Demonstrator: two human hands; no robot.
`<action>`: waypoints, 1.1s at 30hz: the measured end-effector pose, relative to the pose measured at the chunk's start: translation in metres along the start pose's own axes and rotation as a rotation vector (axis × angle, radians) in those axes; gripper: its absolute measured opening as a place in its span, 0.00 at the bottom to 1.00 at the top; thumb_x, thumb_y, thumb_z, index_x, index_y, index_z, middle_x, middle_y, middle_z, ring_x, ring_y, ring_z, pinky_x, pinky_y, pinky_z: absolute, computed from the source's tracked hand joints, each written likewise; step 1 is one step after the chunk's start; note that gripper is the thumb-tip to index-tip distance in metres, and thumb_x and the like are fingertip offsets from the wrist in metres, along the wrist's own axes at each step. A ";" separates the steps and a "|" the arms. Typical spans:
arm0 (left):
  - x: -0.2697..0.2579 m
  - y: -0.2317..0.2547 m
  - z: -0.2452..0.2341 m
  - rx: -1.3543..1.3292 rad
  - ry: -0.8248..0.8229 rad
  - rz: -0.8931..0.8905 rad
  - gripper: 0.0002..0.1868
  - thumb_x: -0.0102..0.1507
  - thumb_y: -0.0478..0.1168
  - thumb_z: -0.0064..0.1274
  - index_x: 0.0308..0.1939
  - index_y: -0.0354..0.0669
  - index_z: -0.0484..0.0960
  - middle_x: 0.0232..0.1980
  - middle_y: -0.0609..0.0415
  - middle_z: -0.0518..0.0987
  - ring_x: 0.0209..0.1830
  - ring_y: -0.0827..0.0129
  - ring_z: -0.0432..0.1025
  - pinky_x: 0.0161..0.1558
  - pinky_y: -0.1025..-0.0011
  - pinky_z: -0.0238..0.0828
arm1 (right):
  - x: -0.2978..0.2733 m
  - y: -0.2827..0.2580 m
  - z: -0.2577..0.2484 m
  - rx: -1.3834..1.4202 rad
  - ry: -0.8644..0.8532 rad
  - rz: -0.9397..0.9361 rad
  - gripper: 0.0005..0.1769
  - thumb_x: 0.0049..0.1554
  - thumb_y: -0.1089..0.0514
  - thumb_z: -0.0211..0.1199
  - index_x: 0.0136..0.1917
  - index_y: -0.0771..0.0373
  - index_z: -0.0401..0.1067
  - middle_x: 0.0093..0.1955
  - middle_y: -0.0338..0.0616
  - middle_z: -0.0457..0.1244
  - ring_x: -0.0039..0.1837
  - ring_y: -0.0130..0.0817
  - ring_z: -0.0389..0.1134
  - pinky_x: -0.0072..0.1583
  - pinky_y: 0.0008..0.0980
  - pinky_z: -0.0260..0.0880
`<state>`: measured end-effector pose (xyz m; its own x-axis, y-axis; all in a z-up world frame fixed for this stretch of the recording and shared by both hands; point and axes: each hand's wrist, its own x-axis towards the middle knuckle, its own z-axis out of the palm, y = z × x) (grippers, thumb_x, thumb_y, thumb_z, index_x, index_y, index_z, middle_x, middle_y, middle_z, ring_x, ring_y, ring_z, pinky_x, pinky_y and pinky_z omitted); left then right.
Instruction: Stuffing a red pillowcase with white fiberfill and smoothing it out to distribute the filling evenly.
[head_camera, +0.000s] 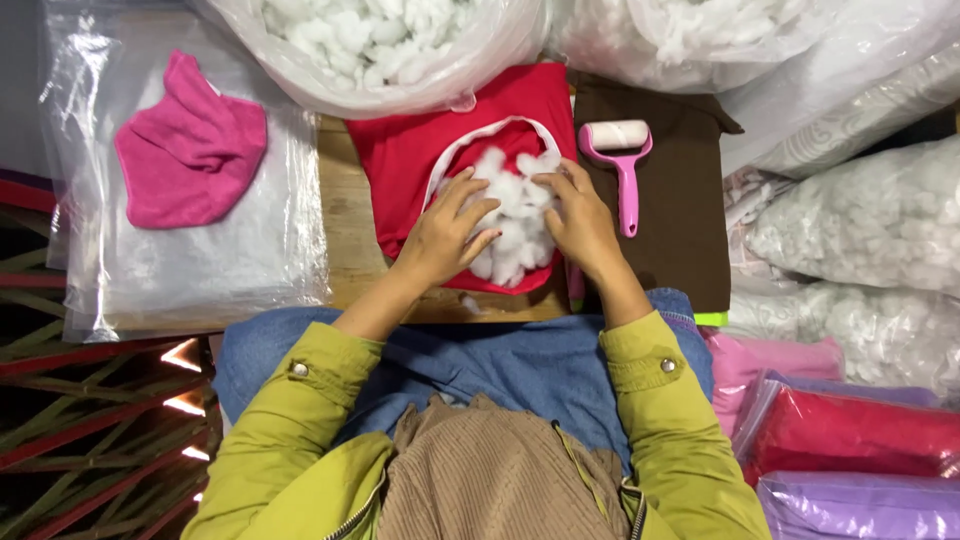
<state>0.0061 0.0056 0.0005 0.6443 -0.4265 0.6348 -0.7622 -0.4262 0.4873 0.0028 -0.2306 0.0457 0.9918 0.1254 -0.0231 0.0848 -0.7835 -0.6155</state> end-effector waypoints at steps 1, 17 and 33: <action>0.002 -0.001 -0.001 0.005 0.003 0.007 0.17 0.66 0.42 0.60 0.55 0.39 0.79 0.59 0.39 0.73 0.68 0.37 0.66 0.67 0.49 0.66 | -0.002 -0.005 -0.004 0.000 0.007 -0.005 0.29 0.52 0.69 0.60 0.67 0.52 0.72 0.76 0.59 0.54 0.71 0.67 0.62 0.67 0.61 0.65; -0.005 -0.021 -0.017 -0.088 0.090 -0.287 0.05 0.66 0.34 0.57 0.43 0.50 0.83 0.38 0.56 0.78 0.38 0.61 0.76 0.40 0.66 0.74 | 0.003 0.031 0.000 0.049 0.172 -0.141 0.16 0.50 0.63 0.70 0.52 0.50 0.77 0.53 0.40 0.69 0.59 0.45 0.71 0.59 0.42 0.70; -0.004 0.009 0.007 0.400 -0.106 0.045 0.43 0.49 0.57 0.72 0.65 0.52 0.75 0.60 0.46 0.73 0.72 0.44 0.61 0.70 0.42 0.54 | -0.004 0.010 0.024 0.015 -0.043 -0.097 0.24 0.53 0.61 0.70 0.62 0.47 0.73 0.57 0.47 0.65 0.61 0.56 0.70 0.63 0.51 0.69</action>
<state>-0.0029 -0.0018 -0.0015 0.6294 -0.5230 0.5747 -0.7190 -0.6725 0.1755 -0.0026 -0.2245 0.0211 0.9739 0.2268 0.0036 0.1787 -0.7575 -0.6280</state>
